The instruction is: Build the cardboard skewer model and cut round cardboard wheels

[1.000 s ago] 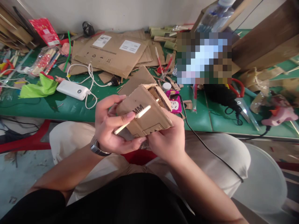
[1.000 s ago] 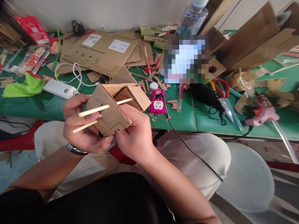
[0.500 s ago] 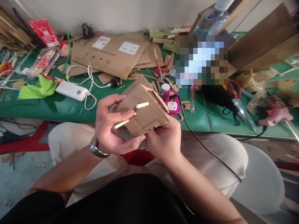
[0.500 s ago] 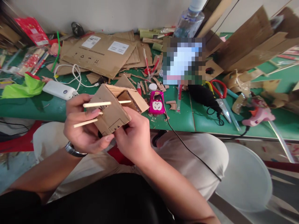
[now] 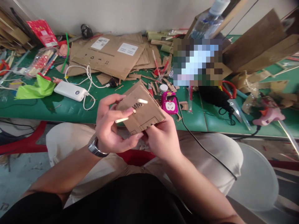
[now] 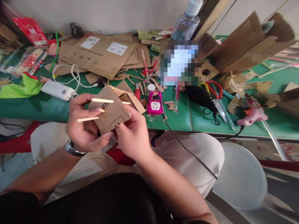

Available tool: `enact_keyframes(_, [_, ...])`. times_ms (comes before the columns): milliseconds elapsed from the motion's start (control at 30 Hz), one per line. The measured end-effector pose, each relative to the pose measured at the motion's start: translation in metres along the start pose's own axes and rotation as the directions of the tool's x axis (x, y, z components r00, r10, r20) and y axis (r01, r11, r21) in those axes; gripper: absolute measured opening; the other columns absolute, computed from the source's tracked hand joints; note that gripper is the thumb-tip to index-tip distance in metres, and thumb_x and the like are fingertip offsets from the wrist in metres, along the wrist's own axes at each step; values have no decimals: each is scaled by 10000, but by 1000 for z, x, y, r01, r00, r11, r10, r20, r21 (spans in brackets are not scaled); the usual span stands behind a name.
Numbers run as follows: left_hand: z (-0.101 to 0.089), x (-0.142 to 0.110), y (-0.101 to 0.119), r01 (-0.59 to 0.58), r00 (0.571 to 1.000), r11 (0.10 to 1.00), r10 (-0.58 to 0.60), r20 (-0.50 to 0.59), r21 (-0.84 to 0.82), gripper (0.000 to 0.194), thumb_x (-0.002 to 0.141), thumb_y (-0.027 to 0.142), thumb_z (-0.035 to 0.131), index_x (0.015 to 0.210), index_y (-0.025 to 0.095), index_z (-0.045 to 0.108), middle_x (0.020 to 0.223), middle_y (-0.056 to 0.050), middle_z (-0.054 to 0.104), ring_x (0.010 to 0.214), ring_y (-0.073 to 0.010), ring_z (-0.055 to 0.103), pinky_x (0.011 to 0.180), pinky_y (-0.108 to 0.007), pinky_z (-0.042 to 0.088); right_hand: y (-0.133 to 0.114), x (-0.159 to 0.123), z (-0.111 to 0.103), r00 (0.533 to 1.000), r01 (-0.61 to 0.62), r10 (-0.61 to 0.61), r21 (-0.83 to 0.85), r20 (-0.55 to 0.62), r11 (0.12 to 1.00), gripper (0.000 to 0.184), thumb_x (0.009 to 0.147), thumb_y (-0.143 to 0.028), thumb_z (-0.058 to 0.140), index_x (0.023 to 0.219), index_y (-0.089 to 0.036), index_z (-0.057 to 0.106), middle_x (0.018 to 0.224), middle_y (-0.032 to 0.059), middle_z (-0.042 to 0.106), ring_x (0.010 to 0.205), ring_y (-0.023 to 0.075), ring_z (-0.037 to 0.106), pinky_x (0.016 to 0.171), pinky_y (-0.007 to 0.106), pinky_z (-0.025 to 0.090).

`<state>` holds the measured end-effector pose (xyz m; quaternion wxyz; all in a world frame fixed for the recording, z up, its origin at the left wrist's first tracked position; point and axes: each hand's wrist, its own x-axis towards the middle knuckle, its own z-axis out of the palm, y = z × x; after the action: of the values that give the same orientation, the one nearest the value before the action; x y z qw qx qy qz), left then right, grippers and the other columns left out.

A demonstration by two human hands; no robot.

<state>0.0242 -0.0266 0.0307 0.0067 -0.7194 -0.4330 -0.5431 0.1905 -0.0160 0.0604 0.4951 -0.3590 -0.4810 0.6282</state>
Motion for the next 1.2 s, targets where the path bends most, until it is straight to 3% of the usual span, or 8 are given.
enact_keyframes(100, [-1, 3, -1, -18, 1000, 1000, 18, 7, 2, 423, 932, 561, 700, 1277, 322, 649, 1368, -128, 602, 1233, -358, 660, 940, -622, 671, 2, -1, -2, 979, -198, 181, 213, 97, 957, 252, 945, -384, 756, 849, -239, 574, 593, -93, 482, 375, 62, 345, 347, 207, 321])
enact_keyframes(333, [-4, 5, -7, 6, 1000, 999, -7, 26, 38, 440, 924, 595, 689, 1282, 346, 635, 1369, -117, 610, 1255, -365, 635, 977, -642, 654, 1, -3, -8, 941, -326, 273, 322, 200, 889, 260, 967, -417, 722, 883, -233, 560, 610, -95, 491, 350, 50, 337, 360, 199, 293])
enact_keyframes(433, [-6, 6, -8, 4, 1000, 998, -4, 11, 59, 466, 901, 606, 703, 1282, 346, 640, 1352, -123, 609, 1239, -378, 639, 976, -645, 649, 0, -3, -14, 973, -196, 172, 165, 153, 967, 221, 1023, -428, 677, 968, -229, 598, 649, -85, 526, 388, 53, 343, 384, 201, 306])
enact_keyframes(533, [-7, 6, -9, 15, 1000, 997, -14, -13, 75, 531, 876, 584, 728, 1333, 338, 616, 1341, -122, 616, 1243, -383, 648, 1004, -645, 640, -1, -6, -22, 990, 111, -119, -113, -72, 987, 159, 1048, -384, 671, 1038, -228, 644, 689, -64, 545, 456, 74, 397, 428, 217, 348])
enact_keyframes(600, [-6, 5, -10, 27, 999, 998, -26, -24, 53, 609, 854, 573, 764, 1383, 338, 574, 1339, -119, 623, 1258, -389, 654, 1025, -658, 630, -2, -9, -27, 913, 309, -378, -344, -154, 887, 102, 1049, -321, 669, 1036, -222, 688, 714, -38, 571, 507, 96, 457, 463, 240, 376])
enact_keyframes(667, [-4, 3, -10, 24, 1000, 999, -24, -19, 39, 671, 831, 557, 812, 1406, 339, 545, 1343, -121, 627, 1264, -391, 664, 1038, -666, 622, -5, -10, -29, 837, 422, -539, -515, -94, 746, 68, 1024, -256, 696, 1067, -222, 737, 707, -30, 590, 536, 115, 496, 489, 259, 407])
enact_keyframes(833, [-1, -1, -4, -59, 998, 991, 60, -9, 122, 659, 803, 494, 873, 1372, 357, 571, 1351, -109, 654, 1208, -364, 690, 990, -641, 630, -9, -6, -24, 808, 516, -575, -627, 129, 584, 184, 954, -175, 804, 1129, -231, 796, 756, -19, 708, 581, 122, 575, 582, 267, 521])
enact_keyframes(1200, [3, -6, -8, -92, 995, 990, 95, -31, 103, 580, 753, 475, 963, 1244, 330, 691, 1346, -99, 695, 1178, -351, 675, 1037, -575, 582, -3, -3, -22, 768, 546, -621, -664, 153, 511, 133, 973, -133, 799, 1073, -221, 802, 858, 3, 805, 664, 126, 700, 652, 254, 599])
